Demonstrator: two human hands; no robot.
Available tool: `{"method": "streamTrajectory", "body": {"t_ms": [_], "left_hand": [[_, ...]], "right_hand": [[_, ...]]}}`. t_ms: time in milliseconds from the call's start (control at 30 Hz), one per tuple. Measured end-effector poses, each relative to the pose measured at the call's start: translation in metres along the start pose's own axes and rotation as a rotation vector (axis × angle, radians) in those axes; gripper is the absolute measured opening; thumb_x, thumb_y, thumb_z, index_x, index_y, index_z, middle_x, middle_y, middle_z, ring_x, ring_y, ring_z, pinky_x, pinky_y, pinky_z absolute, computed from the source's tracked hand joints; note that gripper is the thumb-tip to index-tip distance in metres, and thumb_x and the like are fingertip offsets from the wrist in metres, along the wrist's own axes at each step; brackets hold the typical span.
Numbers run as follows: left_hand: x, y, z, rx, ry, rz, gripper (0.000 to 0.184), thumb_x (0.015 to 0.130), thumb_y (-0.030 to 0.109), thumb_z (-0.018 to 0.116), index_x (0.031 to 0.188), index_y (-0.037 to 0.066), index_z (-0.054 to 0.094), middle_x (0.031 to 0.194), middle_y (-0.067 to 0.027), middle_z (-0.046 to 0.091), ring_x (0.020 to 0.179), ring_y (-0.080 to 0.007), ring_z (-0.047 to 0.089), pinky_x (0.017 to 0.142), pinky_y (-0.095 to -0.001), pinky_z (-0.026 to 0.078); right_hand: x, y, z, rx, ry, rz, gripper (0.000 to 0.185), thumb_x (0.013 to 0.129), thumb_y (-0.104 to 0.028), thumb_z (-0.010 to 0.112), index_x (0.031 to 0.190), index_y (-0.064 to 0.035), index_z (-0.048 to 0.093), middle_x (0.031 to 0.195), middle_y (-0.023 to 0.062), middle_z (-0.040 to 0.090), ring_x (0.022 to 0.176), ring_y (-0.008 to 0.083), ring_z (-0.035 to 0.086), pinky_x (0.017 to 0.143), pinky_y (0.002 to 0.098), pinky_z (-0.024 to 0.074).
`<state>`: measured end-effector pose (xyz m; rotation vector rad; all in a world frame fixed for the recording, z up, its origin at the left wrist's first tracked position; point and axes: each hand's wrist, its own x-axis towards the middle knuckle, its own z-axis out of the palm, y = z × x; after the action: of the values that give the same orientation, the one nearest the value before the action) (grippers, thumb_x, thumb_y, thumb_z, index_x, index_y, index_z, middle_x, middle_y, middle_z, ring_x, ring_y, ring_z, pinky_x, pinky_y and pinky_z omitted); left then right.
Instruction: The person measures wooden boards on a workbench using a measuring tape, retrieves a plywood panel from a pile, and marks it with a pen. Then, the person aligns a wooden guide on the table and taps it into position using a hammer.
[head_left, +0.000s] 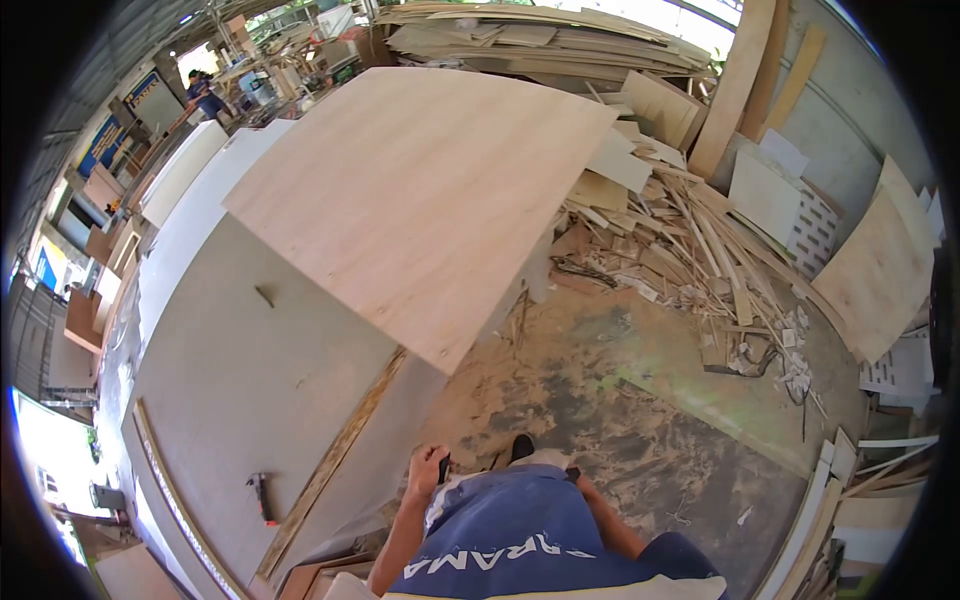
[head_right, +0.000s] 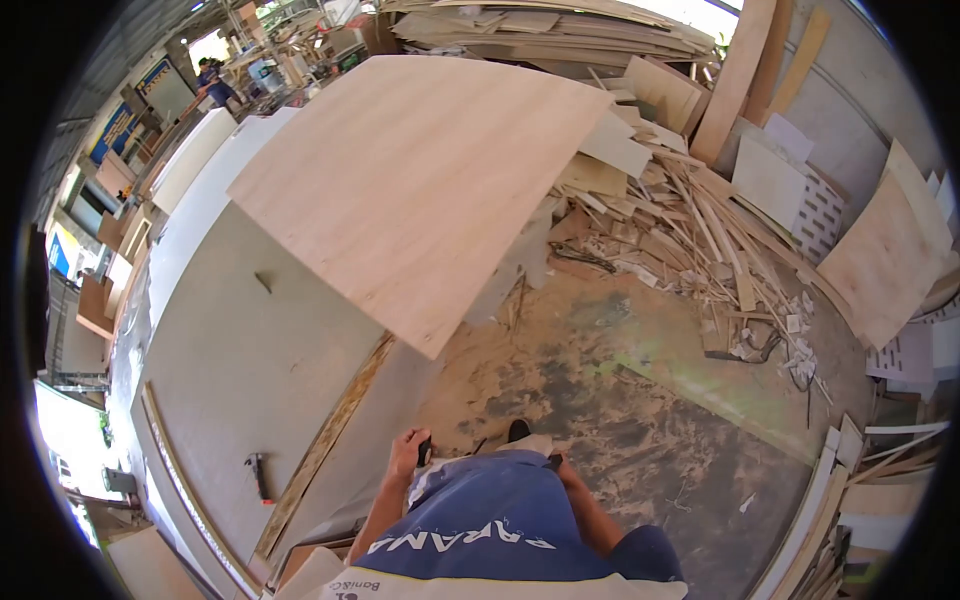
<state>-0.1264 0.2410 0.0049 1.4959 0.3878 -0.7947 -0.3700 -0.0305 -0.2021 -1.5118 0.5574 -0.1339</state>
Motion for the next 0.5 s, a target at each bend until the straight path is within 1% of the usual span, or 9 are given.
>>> {"method": "streamTrajectory", "body": {"t_ms": [33,100,133,200,233,300,400,500], "left_hand": [[0.009,0.015,0.02,0.063,-0.041,0.041,0.025,0.088,0.024,0.06,0.098,0.001,0.061,0.075,-0.0082,0.064,0.059,-0.0122,0.058,0.05,-0.0253,0.045],[0.021,0.042,0.057,0.162,-0.108,0.105,0.028,0.089,0.025,0.059,0.103,0.001,0.06,0.076,-0.0078,0.064,0.063,-0.0115,0.058,0.055,-0.0233,0.046],[0.027,0.054,0.074,0.173,-0.119,0.103,0.028,0.089,0.025,0.059,0.103,0.001,0.06,0.076,-0.0078,0.064,0.063,-0.0115,0.058,0.055,-0.0233,0.046],[0.038,0.071,0.104,0.163,-0.268,0.079,0.025,0.09,0.022,0.058,0.103,0.001,0.06,0.077,-0.0075,0.064,0.063,-0.012,0.058,0.055,-0.0238,0.045],[0.045,0.077,0.116,0.157,-0.339,0.079,0.022,0.091,0.018,0.057,0.103,0.0,0.06,0.077,-0.0071,0.064,0.064,-0.0123,0.058,0.057,-0.0246,0.047],[0.058,0.092,0.14,0.21,-0.409,0.07,0.022,0.091,0.018,0.057,0.102,0.0,0.06,0.077,-0.0068,0.063,0.064,-0.0123,0.058,0.059,-0.0247,0.047],[0.08,0.108,0.177,0.255,-0.486,0.066,0.021,0.09,0.018,0.058,0.099,-0.001,0.061,0.078,-0.0062,0.063,0.065,-0.0115,0.058,0.06,-0.0243,0.046],[0.117,0.131,0.208,0.322,-0.555,0.057,0.021,0.09,0.018,0.058,0.097,-0.001,0.061,0.078,-0.006,0.064,0.066,-0.011,0.058,0.06,-0.0243,0.045]], "right_hand": [[0.006,0.023,-0.003,0.001,0.011,0.003,0.029,0.082,-0.028,0.06,0.101,-0.0056,0.058,0.097,0.0135,0.06,0.089,0.027,0.057,0.083,0.0379,0.0448],[0.02,0.063,-0.005,-0.316,0.464,0.45,0.023,0.084,-0.029,0.056,0.085,-0.0062,0.058,0.078,0.0122,0.057,0.073,0.0277,0.052,0.077,0.037,0.045],[0.018,0.075,-0.016,-0.308,0.477,0.455,0.023,0.084,-0.029,0.056,0.085,-0.0062,0.058,0.078,0.0122,0.057,0.073,0.0277,0.052,0.077,0.037,0.045],[0.012,0.08,-0.037,0.008,0.311,0.142,0.025,0.081,-0.03,0.054,0.078,-0.0054,0.058,0.07,0.0136,0.056,0.068,0.0284,0.052,0.071,0.0373,0.0445],[0.012,0.071,-0.043,0.039,0.288,0.111,0.025,0.08,-0.03,0.055,0.078,-0.0052,0.058,0.071,0.0142,0.056,0.069,0.0292,0.053,0.07,0.0379,0.0445],[0.019,0.053,-0.049,-0.072,0.34,0.193,0.024,0.079,-0.028,0.055,0.078,-0.0047,0.059,0.071,0.0154,0.057,0.07,0.0309,0.054,0.069,0.0392,0.0444],[0.037,0.024,-0.058,-0.278,0.403,0.388,0.023,0.077,-0.027,0.057,0.078,-0.0041,0.06,0.072,0.0172,0.058,0.072,0.0334,0.056,0.068,0.0411,0.0442],[0.056,-0.016,-0.076,-0.462,0.37,0.51,0.022,0.076,-0.025,0.058,0.078,-0.0035,0.062,0.073,0.0189,0.059,0.074,0.036,0.058,0.066,0.043,0.044]]}}
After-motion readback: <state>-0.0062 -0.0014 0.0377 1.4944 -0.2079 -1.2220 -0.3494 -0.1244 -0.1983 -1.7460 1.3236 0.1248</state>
